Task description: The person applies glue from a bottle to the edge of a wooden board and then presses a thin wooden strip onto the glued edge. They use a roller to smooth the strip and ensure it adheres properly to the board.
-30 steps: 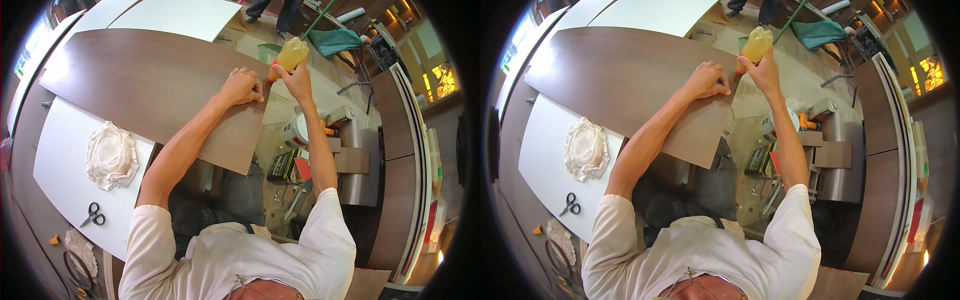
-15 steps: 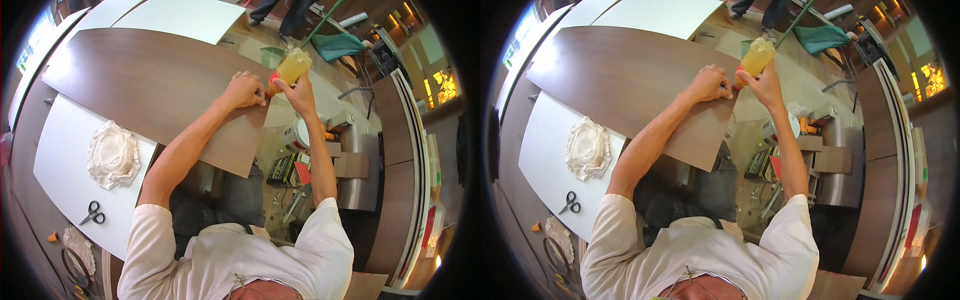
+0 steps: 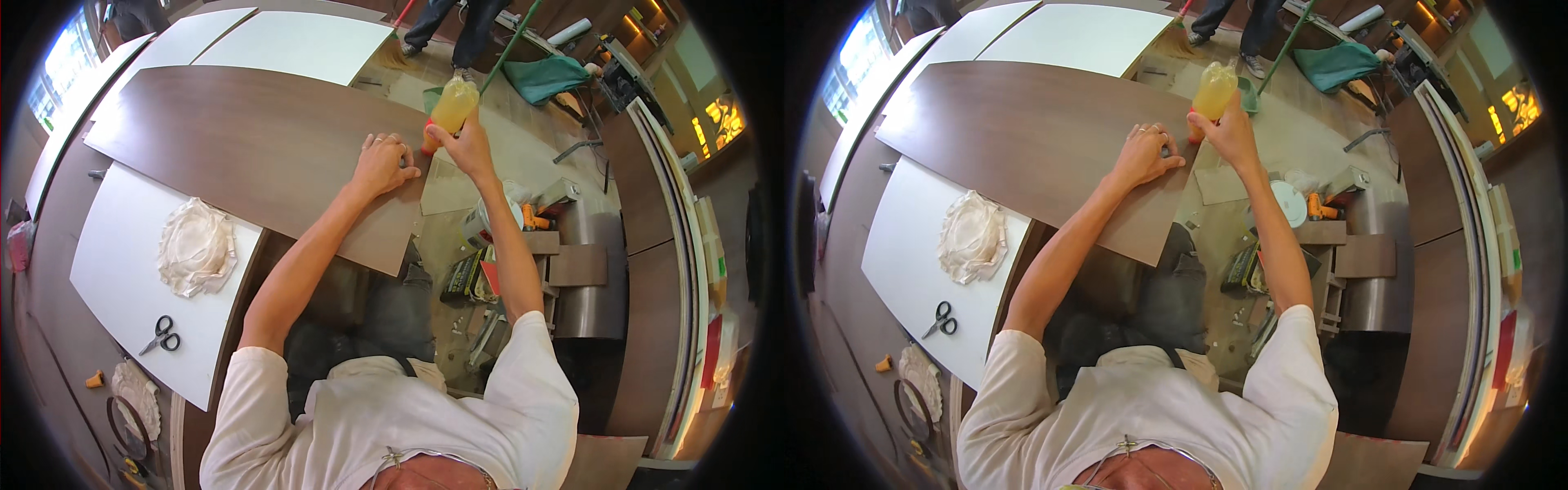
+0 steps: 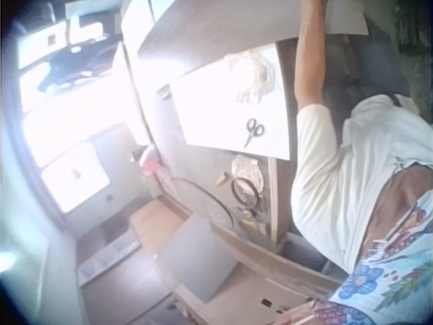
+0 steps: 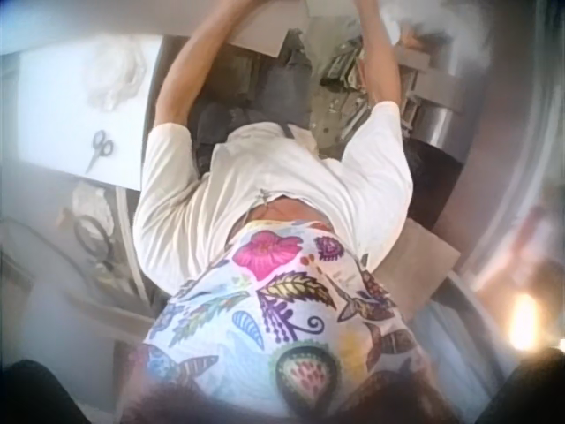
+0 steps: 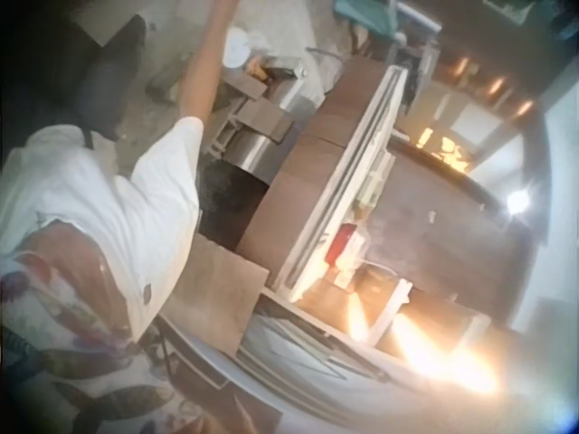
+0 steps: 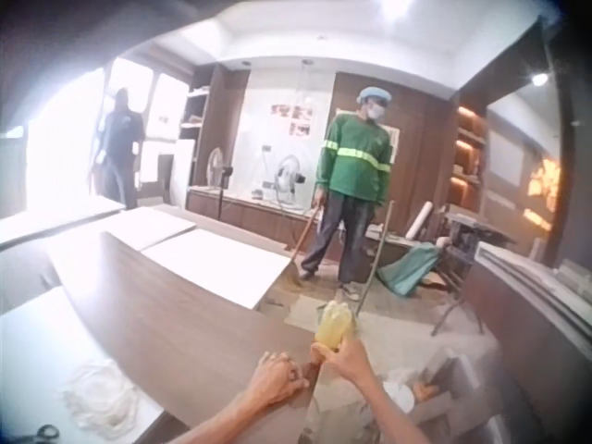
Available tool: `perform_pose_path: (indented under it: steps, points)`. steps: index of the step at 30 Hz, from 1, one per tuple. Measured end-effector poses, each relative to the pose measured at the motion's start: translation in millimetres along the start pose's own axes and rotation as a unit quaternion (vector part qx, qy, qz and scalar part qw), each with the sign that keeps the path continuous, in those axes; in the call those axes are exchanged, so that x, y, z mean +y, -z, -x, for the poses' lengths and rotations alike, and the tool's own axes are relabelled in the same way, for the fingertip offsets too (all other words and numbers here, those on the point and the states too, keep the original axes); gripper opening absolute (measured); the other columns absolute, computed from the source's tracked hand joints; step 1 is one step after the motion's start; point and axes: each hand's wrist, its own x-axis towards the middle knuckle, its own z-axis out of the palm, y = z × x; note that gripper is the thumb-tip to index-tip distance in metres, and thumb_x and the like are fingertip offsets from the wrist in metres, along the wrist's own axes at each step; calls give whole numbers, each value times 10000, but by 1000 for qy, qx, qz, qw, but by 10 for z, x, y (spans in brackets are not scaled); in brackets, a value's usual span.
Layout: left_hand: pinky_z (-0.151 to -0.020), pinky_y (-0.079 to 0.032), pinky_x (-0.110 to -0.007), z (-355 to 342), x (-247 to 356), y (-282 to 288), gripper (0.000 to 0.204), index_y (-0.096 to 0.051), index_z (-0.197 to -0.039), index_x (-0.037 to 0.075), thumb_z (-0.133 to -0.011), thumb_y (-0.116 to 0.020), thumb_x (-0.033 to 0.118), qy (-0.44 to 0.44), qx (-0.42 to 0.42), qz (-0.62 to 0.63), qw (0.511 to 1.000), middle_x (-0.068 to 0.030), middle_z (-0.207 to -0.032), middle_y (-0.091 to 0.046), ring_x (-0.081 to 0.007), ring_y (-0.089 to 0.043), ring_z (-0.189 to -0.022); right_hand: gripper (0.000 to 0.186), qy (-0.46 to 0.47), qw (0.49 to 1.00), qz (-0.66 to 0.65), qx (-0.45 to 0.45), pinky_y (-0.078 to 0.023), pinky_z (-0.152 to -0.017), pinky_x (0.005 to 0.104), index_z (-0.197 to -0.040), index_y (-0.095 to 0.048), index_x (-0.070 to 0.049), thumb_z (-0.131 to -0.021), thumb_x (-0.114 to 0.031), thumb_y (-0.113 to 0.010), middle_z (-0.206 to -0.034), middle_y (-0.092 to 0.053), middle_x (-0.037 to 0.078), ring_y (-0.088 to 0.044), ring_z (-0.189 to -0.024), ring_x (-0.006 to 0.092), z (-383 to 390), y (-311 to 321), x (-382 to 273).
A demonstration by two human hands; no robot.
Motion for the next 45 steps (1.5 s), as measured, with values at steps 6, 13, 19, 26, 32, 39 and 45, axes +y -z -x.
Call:
perform_pose_path:
  steps: [6,13,19,26,32,39,45]
  points:
    - [-1102,-324,-571,76,-13,-46,252,-698,-778,112,-733,-813,331,37,13,23,999,-71,-1017,-642,-295,-569,-1108,716,43,999,-16,-1,-554,-771,386,-1270,-407,-3,-803,-373,-804,-999,-700,192,-710,-883,330,117,-34,-64]
    - [-1027,-385,-482,112,35,-84,267,-711,-767,96,-734,-818,338,24,55,15,998,-99,-986,-654,-303,-585,-1066,663,20,1000,10,17,-547,-800,399,-1247,-428,-6,-812,-348,-792,-1004,-696,195,-706,-909,328,59,40,-33]
    - [-963,-423,-421,106,14,-70,275,-716,-760,87,-729,-824,338,16,59,3,998,-105,-947,-655,-308,-593,-996,643,-12,1000,13,11,-546,-801,396,-1240,-430,-8,-818,-334,-789,-1000,-694,180,-704,-913,324,132,100,-129]
    - [-949,-419,-424,111,8,-68,274,-720,-760,95,-727,-817,350,27,56,9,998,-94,-949,-651,-307,-582,-1004,626,-10,1000,13,17,-546,-799,365,-1241,-435,-7,-813,-286,-798,-1015,-692,164,-705,-919,284,205,238,-135]
    - [-1011,-396,-420,383,201,67,204,-745,-842,135,-756,-788,315,20,38,-11,999,-88,-1041,-666,-302,-575,-1084,537,0,976,-150,159,-572,-798,319,-1272,-454,-26,-881,-219,-767,-1129,-629,92,-675,-970,204,331,613,169]
    - [-1102,-343,-469,1136,582,548,126,-768,-924,158,-837,-720,236,41,-11,-4,999,-54,-1095,-650,-290,-561,-1116,411,-116,895,-383,196,-606,-800,361,-1233,-464,-68,-923,-162,-717,-1103,-606,66,-647,-980,171,865,499,-16]
    - [-1120,-330,-497,1734,750,814,111,-766,-931,140,-837,-729,184,60,17,-21,998,-43,-1085,-634,-284,-558,-1117,352,-146,839,-476,219,-601,-825,438,-1227,-505,-86,-959,-240,-672,-1133,-626,69,-653,-1007,200,1186,310,48]
